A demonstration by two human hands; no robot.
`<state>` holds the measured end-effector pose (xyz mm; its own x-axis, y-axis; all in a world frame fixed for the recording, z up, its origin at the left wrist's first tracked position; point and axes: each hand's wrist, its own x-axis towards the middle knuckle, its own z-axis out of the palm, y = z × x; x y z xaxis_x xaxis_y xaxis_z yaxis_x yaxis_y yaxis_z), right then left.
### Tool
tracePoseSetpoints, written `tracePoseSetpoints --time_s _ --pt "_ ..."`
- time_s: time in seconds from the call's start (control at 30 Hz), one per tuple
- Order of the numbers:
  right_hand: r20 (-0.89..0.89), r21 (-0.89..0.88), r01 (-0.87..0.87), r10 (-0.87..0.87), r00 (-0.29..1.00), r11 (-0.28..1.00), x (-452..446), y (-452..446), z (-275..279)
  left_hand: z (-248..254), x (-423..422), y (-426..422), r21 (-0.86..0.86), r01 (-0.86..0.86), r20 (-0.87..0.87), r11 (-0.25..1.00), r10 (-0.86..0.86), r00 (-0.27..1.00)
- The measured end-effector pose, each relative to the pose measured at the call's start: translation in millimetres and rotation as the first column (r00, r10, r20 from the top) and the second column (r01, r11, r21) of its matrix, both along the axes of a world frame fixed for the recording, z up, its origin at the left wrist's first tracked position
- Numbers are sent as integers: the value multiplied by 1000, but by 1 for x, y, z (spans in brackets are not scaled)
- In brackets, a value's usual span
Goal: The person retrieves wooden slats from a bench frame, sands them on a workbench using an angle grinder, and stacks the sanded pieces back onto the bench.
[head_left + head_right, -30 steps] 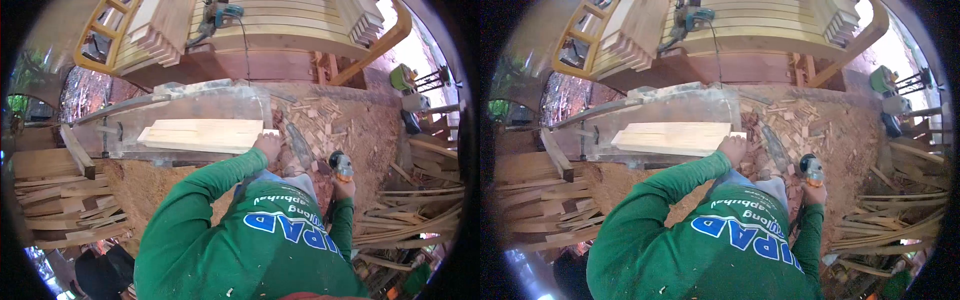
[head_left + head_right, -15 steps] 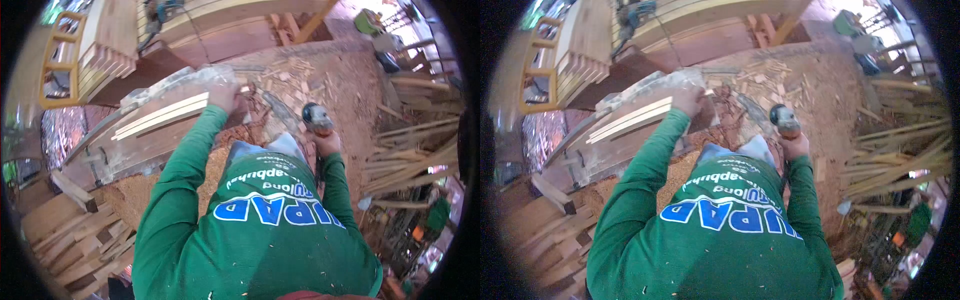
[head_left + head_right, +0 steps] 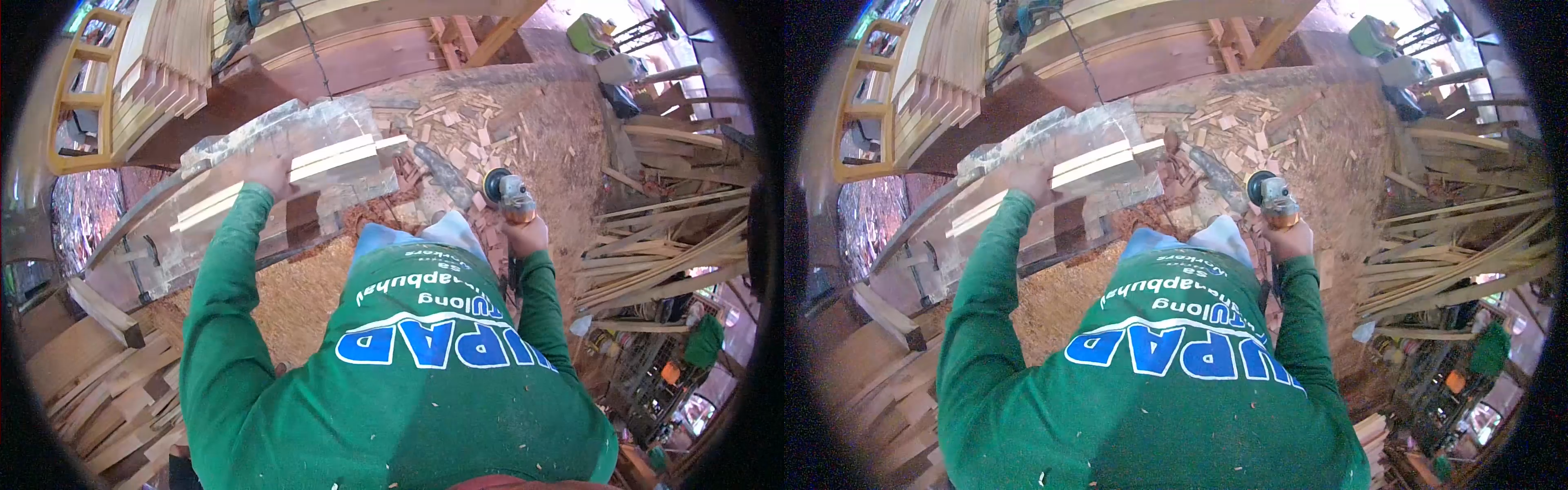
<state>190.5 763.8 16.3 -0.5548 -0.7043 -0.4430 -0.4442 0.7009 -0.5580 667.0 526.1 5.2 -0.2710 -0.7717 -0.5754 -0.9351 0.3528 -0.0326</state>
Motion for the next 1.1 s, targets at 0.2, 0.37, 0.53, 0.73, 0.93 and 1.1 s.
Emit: tracePoseSetpoints --time_s 0.2,0.37,0.53,0.73,0.93,1.1 --pt "-28 -18 -60 59 998 998 -6 6 -12 -49 8 -14 318 11 -318 948 96 943" --pt "-20 -39 -164 163 986 986 -1 -5 -24 -82 -16 -16 -189 44 -21 981 -48 999" --pt "132 -51 -308 312 941 950 7 -25 -31 -89 -53 -7 230 -172 12 958 174 985" --pt "143 15 -559 552 822 829 24 -85 -35 -74 -60 55 82 -826 34 558 826 562" --pt "99 3 -734 730 676 679 43 -155 -63 -63 -70 56 114 -830 131 546 820 558" --pt "27 19 -879 879 476 476 44 -195 -75 -68 -71 43 146 -835 208 530 809 550"
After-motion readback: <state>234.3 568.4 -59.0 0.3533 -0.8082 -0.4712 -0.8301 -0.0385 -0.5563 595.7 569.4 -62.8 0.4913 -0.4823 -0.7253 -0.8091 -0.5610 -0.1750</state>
